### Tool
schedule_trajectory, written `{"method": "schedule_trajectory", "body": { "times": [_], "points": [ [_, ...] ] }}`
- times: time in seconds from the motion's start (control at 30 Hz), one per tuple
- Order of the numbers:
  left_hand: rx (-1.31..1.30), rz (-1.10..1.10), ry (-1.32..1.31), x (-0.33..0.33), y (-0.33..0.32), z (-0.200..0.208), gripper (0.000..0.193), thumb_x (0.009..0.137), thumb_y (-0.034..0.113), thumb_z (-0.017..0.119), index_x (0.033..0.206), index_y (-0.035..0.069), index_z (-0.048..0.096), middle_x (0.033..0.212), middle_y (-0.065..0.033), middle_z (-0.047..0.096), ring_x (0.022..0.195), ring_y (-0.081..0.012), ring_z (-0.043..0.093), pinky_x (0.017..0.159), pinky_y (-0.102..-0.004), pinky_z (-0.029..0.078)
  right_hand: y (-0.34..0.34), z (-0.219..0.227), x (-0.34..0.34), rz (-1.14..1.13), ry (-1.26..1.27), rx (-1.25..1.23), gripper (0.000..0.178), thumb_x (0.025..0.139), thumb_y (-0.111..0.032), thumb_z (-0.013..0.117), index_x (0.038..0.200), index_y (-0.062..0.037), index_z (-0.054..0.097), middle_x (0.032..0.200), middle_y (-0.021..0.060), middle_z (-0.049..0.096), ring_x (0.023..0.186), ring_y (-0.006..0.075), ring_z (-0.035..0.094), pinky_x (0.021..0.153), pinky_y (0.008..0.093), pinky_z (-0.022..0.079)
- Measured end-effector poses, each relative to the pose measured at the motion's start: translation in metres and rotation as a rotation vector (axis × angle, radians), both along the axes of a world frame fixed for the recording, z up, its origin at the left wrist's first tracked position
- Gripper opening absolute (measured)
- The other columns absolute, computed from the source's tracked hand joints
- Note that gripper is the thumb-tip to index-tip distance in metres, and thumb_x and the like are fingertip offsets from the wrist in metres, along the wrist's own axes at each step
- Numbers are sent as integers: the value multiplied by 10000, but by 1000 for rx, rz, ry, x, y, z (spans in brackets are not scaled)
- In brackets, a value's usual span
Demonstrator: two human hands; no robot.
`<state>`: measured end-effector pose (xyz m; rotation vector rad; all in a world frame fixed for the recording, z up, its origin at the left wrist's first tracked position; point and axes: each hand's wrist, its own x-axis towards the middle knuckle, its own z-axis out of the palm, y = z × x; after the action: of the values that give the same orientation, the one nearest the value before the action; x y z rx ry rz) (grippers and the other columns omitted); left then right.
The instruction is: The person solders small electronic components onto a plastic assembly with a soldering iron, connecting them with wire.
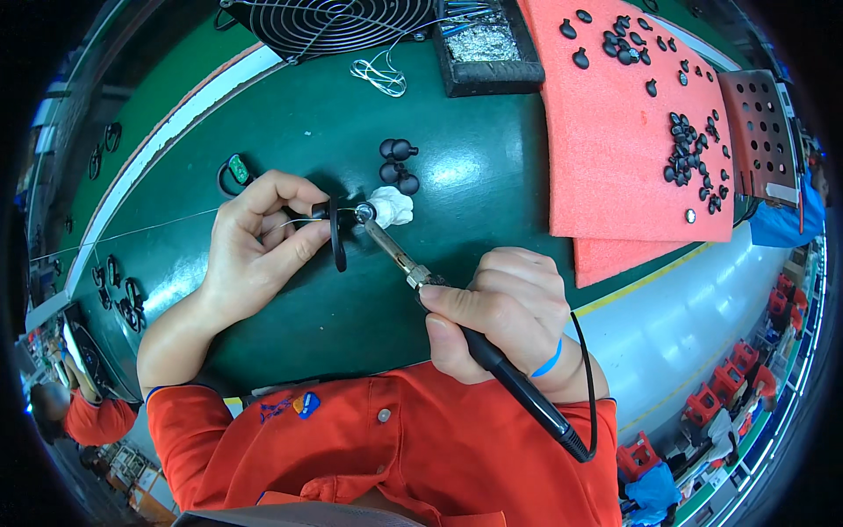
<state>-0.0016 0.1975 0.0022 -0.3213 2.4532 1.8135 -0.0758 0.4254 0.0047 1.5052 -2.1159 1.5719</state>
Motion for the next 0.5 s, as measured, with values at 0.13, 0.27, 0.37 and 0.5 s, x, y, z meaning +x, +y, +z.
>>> {"method": "schedule_trajectory", "body": {
  "times": [0.13,0.27,0.37,0.5],
  "points": [
    [-10,-2,-4,0,0,0,207,766,75,685,928,17,570,755,-19,626,488,9,398,420,-170,313,0,1,0,-13,8,1,124,676,-45,645,791,-11,611,481,11,407,369,141,363,380,259,278],
    [16,5,-5,-1,1,1,210,767,74,685,931,15,568,760,-22,628,493,8,404,422,-169,318,0,1,0,-10,8,9,122,676,-43,643,790,-13,611,480,10,407,369,141,364,381,258,280],
    [15,7,2,-1,1,0,211,769,73,685,933,12,567,764,-24,631,498,9,410,424,-168,323,-1,1,0,-15,4,6,122,673,-39,641,787,-12,609,478,9,406,368,141,363,380,257,280],
    [36,14,-2,0,1,0,210,767,66,691,928,10,568,769,-25,631,508,11,423,426,-164,331,-1,0,0,-9,8,-4,125,668,-34,640,786,-9,607,478,12,410,365,141,363,378,257,280]
  ]
}}
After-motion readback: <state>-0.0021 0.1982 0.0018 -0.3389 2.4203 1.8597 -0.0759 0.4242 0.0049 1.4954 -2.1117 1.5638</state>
